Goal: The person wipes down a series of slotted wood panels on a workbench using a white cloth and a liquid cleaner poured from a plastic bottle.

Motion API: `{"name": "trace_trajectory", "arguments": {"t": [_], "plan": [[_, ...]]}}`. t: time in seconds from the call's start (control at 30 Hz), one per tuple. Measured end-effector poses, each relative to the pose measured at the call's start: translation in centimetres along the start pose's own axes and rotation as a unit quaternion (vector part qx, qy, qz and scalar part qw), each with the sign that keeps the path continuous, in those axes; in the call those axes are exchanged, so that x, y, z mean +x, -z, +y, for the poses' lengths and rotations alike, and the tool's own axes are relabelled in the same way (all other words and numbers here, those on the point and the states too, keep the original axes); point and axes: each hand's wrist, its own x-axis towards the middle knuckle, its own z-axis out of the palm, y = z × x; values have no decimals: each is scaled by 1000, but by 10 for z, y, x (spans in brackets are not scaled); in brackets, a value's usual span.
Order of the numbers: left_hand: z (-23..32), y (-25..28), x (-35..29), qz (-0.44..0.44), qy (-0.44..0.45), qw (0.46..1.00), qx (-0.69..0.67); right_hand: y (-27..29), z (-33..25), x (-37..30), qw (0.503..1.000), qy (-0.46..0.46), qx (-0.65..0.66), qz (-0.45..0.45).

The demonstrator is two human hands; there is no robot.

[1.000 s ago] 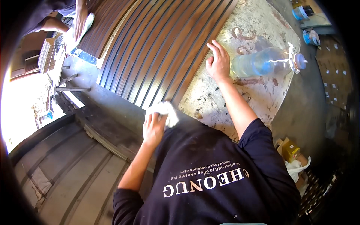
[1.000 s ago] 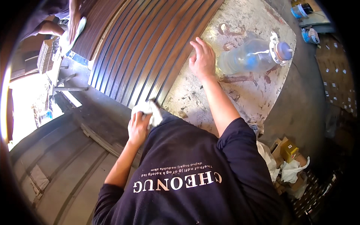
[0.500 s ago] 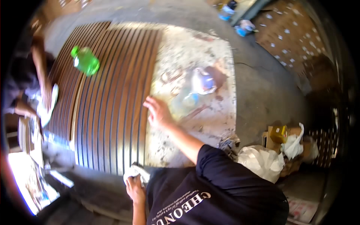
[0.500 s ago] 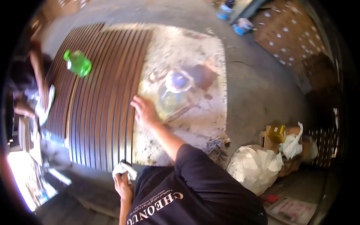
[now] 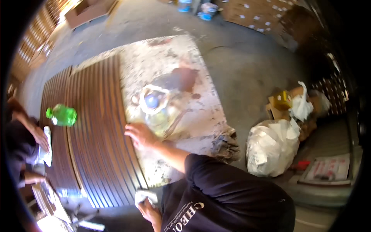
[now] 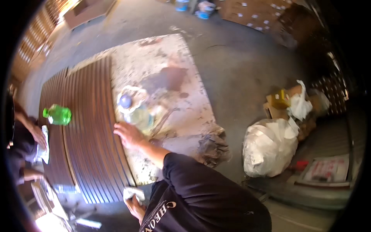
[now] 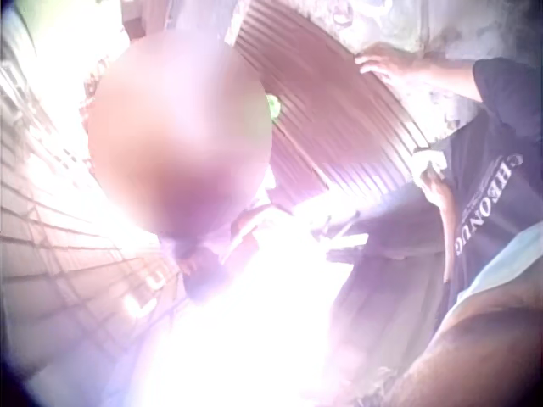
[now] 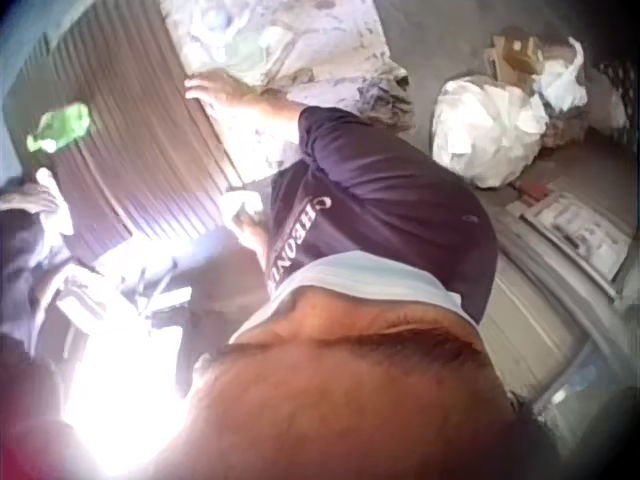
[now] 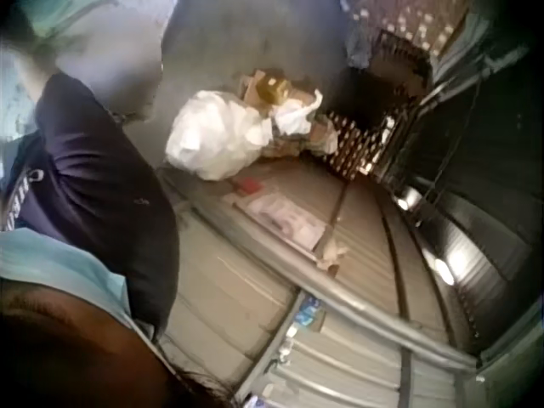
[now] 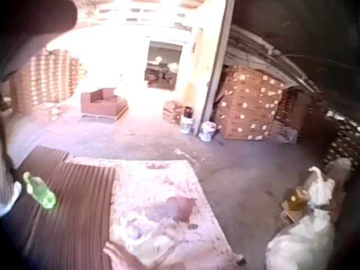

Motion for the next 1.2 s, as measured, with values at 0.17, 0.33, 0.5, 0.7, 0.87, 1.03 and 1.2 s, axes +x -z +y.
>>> {"name": "trace_trajectory", "arguments": {"t": [0.17,0.33,0.5,0.7,0.87,1.03,1.2], "plan": [[24,-1,85,-42,-24,998,29,-11,19,2,989,73,64,108],[-6,16,1,-40,-2,998,51,-3,12,3,999,12,-31,20],[14,3,34,4,-3,998,59,-9,6,-4,997,23,-74,-19],[-4,-1,-13,30,-14,996,80,-3,17,-1,999,42,-27,0],[-55,13,-117,29,226,971,73,-7,15,-2,998,42,-35,9],[-9,29,-61,156,148,976,24,-7,14,-4,998,44,-33,13],[11,-2,-16,42,46,997,34,-11,14,-5,998,57,-20,25]]}}
